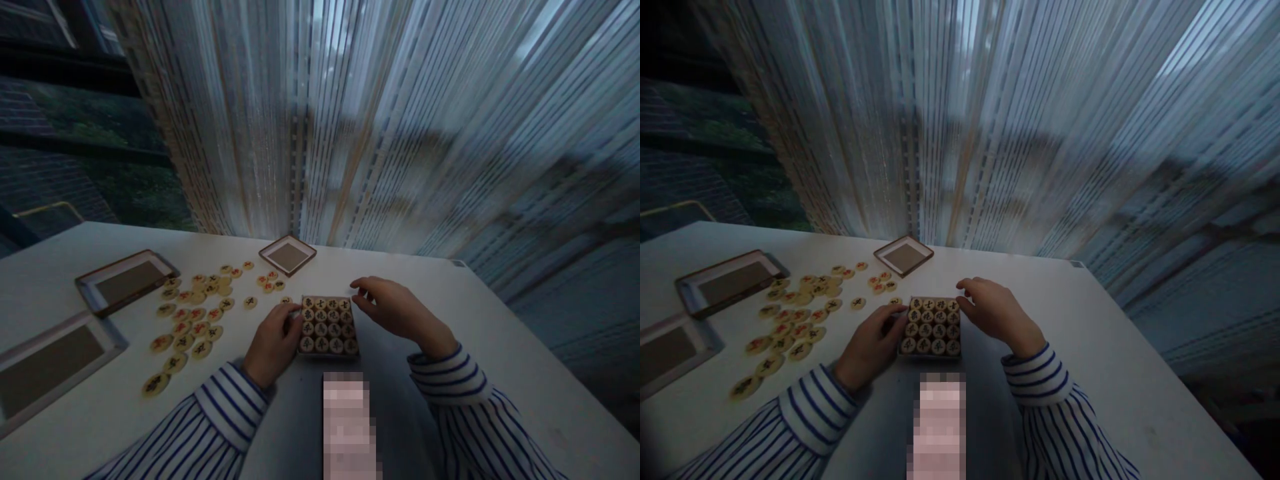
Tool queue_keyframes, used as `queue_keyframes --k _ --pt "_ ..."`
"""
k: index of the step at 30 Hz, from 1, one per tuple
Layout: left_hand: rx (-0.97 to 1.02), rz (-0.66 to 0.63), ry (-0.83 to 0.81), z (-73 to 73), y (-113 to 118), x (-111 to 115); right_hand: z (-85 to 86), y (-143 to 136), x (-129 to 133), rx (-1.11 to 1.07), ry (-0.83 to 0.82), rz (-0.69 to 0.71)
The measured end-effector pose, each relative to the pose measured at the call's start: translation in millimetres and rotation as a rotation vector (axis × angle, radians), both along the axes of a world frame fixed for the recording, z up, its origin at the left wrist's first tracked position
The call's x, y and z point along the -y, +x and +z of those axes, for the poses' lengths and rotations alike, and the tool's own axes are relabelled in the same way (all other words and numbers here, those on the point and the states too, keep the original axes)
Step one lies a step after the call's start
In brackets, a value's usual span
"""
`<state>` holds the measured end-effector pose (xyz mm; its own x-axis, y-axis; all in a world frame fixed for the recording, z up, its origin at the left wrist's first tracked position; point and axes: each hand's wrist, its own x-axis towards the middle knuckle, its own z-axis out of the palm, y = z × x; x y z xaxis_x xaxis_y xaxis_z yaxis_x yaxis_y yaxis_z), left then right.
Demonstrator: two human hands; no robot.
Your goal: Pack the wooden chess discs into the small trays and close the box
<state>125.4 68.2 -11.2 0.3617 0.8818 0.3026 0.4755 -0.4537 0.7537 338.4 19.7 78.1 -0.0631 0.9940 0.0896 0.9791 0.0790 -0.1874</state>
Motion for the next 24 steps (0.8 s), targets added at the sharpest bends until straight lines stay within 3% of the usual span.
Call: queue_keyframes --k 4,10,15,24 --pt "0.016 -0.079 -0.008 1.8 -7.0 7.4 -9.7 2.7 28.9 -0.154 -0.009 0.009" --pt "0.003 -0.242 0.03 -6.5 -20.1 13.7 -44.4 -0.8 63.2 -0.368 0.014 -0.063" --pt "-0.027 -0.274 0.071 -13.3 -25.4 11.8 -64.4 1.0 66.6 -0.394 0.13 -0.083" --pt "-0.139 -0.209 0.123 4.7 -25.9 16.9 -69.0 -9.7 67.4 -0.357 0.064 0.022"
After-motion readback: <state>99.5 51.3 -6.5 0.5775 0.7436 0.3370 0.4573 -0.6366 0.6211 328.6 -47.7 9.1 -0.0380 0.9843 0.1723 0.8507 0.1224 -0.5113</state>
